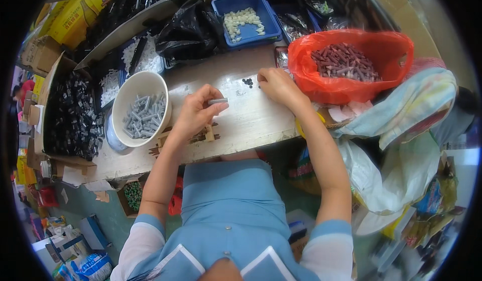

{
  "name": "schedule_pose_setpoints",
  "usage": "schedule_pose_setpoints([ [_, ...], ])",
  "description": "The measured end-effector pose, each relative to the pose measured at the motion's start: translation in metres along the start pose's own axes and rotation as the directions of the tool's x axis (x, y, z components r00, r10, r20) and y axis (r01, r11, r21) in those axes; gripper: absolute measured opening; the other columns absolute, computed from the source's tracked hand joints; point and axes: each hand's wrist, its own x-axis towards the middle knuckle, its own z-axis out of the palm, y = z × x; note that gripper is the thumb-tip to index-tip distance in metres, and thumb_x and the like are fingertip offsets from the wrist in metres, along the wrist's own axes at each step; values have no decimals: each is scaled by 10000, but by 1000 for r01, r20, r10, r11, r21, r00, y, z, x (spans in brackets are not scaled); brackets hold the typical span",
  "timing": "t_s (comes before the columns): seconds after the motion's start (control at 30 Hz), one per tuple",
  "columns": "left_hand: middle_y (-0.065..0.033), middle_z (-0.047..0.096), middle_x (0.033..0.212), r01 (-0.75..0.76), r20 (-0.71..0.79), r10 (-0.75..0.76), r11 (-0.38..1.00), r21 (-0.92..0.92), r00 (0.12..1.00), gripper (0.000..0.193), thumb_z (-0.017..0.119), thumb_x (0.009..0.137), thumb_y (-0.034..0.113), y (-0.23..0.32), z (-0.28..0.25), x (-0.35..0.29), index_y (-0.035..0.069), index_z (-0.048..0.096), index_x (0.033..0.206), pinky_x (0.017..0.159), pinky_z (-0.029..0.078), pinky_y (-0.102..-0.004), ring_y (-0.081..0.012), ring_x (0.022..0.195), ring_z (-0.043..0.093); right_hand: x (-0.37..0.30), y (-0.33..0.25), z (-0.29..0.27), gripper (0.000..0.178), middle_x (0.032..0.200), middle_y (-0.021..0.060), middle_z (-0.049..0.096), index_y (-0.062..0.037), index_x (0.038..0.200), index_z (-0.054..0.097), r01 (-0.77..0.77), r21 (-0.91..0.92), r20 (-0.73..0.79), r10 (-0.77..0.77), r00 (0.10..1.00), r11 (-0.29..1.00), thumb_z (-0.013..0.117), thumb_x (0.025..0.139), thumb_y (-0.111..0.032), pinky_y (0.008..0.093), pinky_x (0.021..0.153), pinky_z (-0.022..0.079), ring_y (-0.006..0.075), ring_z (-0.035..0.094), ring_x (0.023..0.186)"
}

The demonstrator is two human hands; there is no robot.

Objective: The person assembles small plastic components by hand, taking small black parts and grey tubes from bins and containers and fitting them together.

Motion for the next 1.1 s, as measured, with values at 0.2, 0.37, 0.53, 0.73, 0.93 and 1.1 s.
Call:
schedule_pose_setpoints([
  [0.2, 35, 473, 562, -93, -127, 80, 991, -97, 989, 171, 720, 690, 80, -21, -5, 10, -4, 579, 740, 444, 331, -198, -35, 508, 404, -7, 7, -3, 130, 796, 185, 591, 31, 811, 582, 169, -3, -30, -169, 985, 986, 530, 714, -40, 361, 688, 451, 313, 580, 774],
  [0.37, 22, 437, 626, -216, -163, 220, 975, 39, 962, 167, 733, 657, 74, -23, 0, 14, 1, 596, 717, 492, 341, -218, -61, 558, 392, -2, 1, 2, 102, 767, 162, 585, 29, 778, 570, 267, -151, -6, -271, 962, 952, 545, 695, -23, 374, 653, 451, 322, 576, 746],
  [0.53, 3, 454, 656, -203, -158, 209, 978, 57, 965, 163, 732, 671, 99, -23, 6, 13, 11, 638, 771, 515, 361, -239, -84, 579, 410, 2, -2, 9, 72, 762, 174, 582, 30, 721, 564, 288, -377, -6, -314, 950, 880, 515, 685, -10, 416, 637, 451, 356, 568, 699],
  [0.73, -23, 461, 634, -263, -134, 269, 963, 62, 954, 173, 689, 723, 99, -33, 10, 13, 7, 643, 862, 497, 353, -254, -97, 563, 428, 1, -16, 2, 56, 680, 111, 578, 31, 705, 552, 287, -79, 5, -288, 958, 955, 564, 675, -15, 304, 563, 448, 224, 569, 603],
  [0.93, -56, 464, 619, -429, -128, 455, 883, 188, 881, 170, 671, 720, 66, -32, 11, 11, 4, 629, 872, 489, 361, -278, -145, 539, 450, -13, -61, 0, 46, 672, -49, 517, -15, 748, 562, 107, 634, 111, -227, 968, 766, 596, 738, -44, 171, 557, 388, 16, 463, 628],
  [1.1, -76, 485, 618, -483, -150, 522, 844, 234, 840, 162, 682, 684, 47, -32, 13, 12, 13, 627, 832, 493, 386, -307, -196, 533, 480, -10, -62, 2, 60, 647, 12, 540, -5, 743, 545, 266, 413, 57, -317, 947, 871, 592, 712, -28, 213, 549, 407, 79, 499, 586],
])
